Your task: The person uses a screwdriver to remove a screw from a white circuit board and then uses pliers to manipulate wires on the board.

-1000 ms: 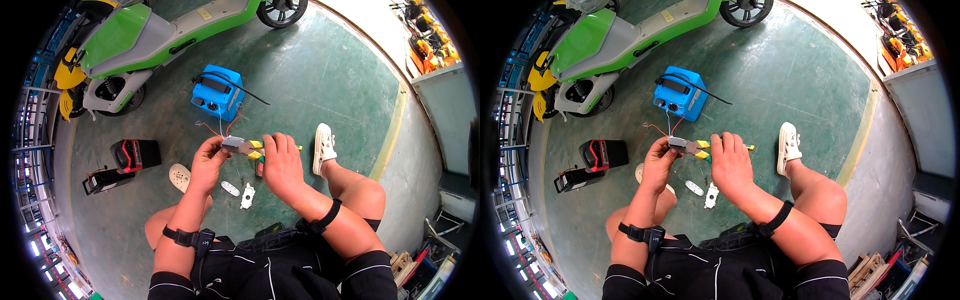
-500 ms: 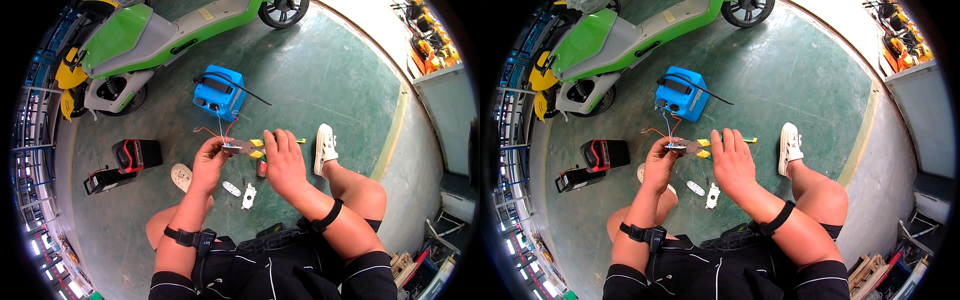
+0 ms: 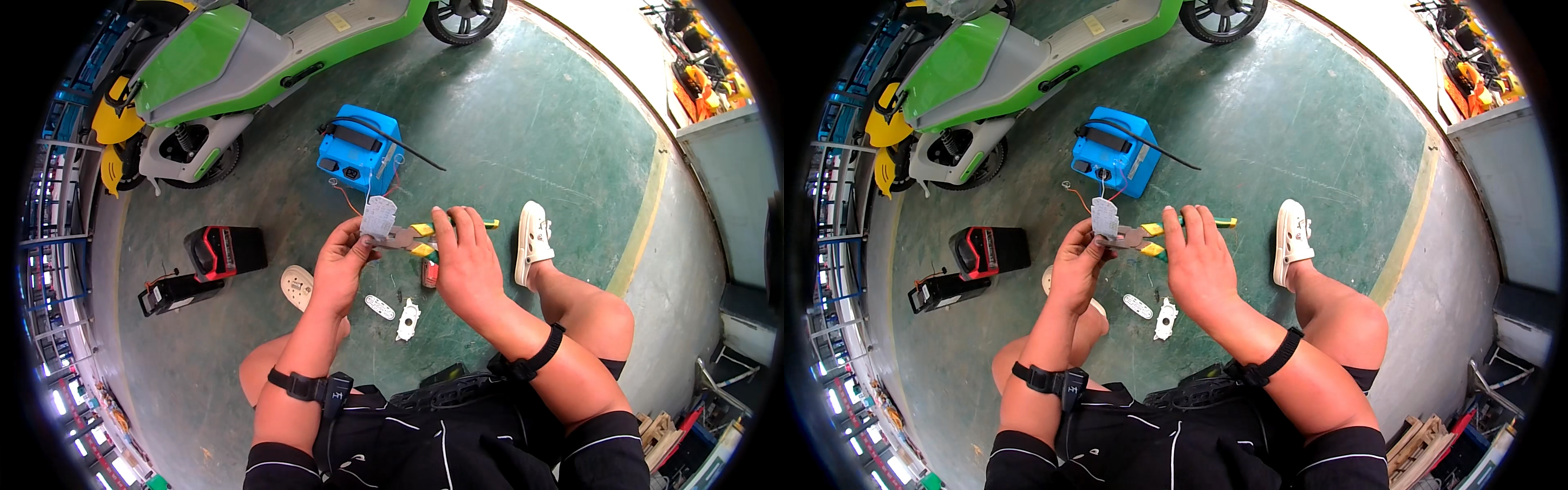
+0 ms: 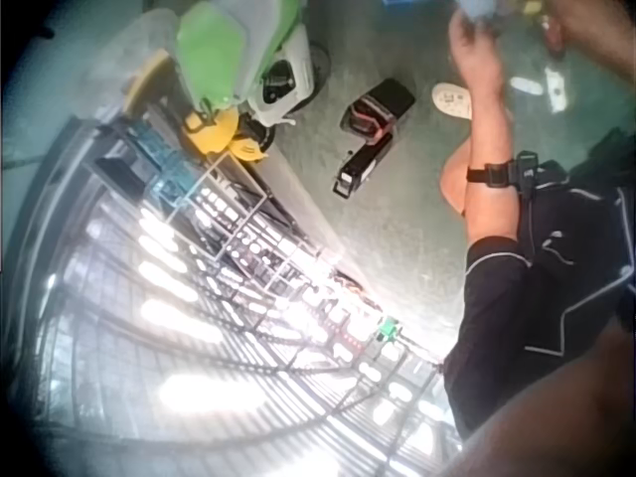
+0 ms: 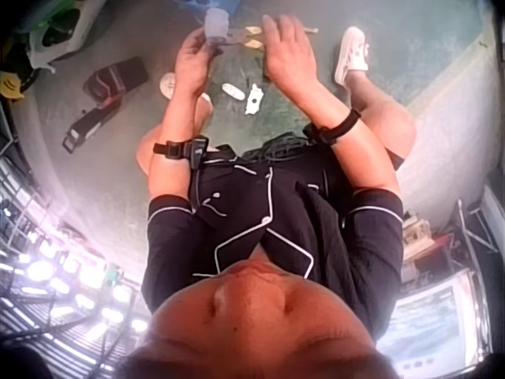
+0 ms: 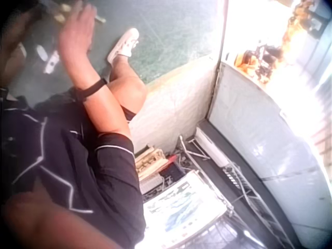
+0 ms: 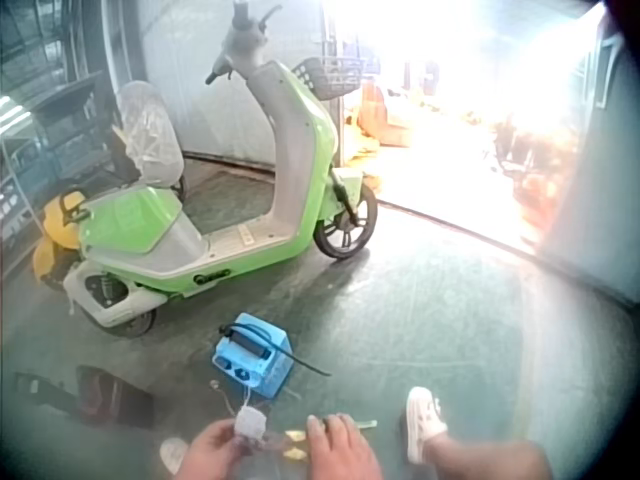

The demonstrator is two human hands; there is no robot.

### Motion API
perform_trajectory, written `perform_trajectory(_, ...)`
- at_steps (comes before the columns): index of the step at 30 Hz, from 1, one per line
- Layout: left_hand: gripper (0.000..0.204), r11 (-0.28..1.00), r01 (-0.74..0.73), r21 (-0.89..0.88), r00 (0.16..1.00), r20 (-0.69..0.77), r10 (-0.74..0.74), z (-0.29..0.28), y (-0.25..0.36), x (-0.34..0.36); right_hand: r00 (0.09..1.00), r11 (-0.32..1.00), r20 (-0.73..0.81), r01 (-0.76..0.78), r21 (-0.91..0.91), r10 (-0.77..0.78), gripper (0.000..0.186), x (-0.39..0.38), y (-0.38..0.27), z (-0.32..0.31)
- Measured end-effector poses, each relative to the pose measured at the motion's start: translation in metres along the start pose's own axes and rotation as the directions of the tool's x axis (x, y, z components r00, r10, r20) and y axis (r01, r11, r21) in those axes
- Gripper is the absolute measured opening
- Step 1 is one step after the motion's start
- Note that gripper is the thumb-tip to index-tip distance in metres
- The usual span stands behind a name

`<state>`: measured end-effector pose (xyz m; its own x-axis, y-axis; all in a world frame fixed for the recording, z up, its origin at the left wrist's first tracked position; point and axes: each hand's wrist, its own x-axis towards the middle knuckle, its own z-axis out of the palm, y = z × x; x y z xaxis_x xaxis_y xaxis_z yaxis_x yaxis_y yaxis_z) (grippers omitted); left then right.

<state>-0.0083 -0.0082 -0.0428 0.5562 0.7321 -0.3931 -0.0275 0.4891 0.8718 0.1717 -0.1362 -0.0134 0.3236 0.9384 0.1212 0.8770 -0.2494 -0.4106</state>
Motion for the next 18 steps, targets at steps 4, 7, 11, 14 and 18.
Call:
perform_trajectory(4,0.036,1.0,-0.004,0.003,1.0,0.012,0.004,0.0015,0.0019,-0.0016,1.0,0.999,0.002,-0.007,0.045,0.007,0.06,-0.0007,0.0008,0.0002)
perform_trajectory(7,0.035,0.999,-0.039,0.028,0.999,0.001,0.039,-0.0015,-0.0003,-0.0009,1.0,0.995,0.009,-0.021,0.1,0.02,0.063,-0.0012,0.001,0.0007)
perform_trajectory(11,0.034,0.998,-0.051,0.039,0.998,-0.024,0.052,0.0002,0.0022,0.0003,0.997,0.979,0.037,-0.073,0.189,0.067,0.069,-0.0016,0.0017,0.0015)
perform_trajectory(14,0.034,0.996,-0.044,0.075,0.998,-0.042,0.048,0.0026,0.0072,-0.0006,0.993,0.96,0.047,-0.116,0.253,0.108,0.072,-0.0018,0.0042,0.0024)
perform_trajectory(18,0.034,0.994,-0.026,0.108,0.998,-0.059,0.032,0.0004,0.0086,-0.0001,0.988,0.945,0.066,-0.156,0.287,0.142,0.075,0.0014,0.0031,-0.0049)
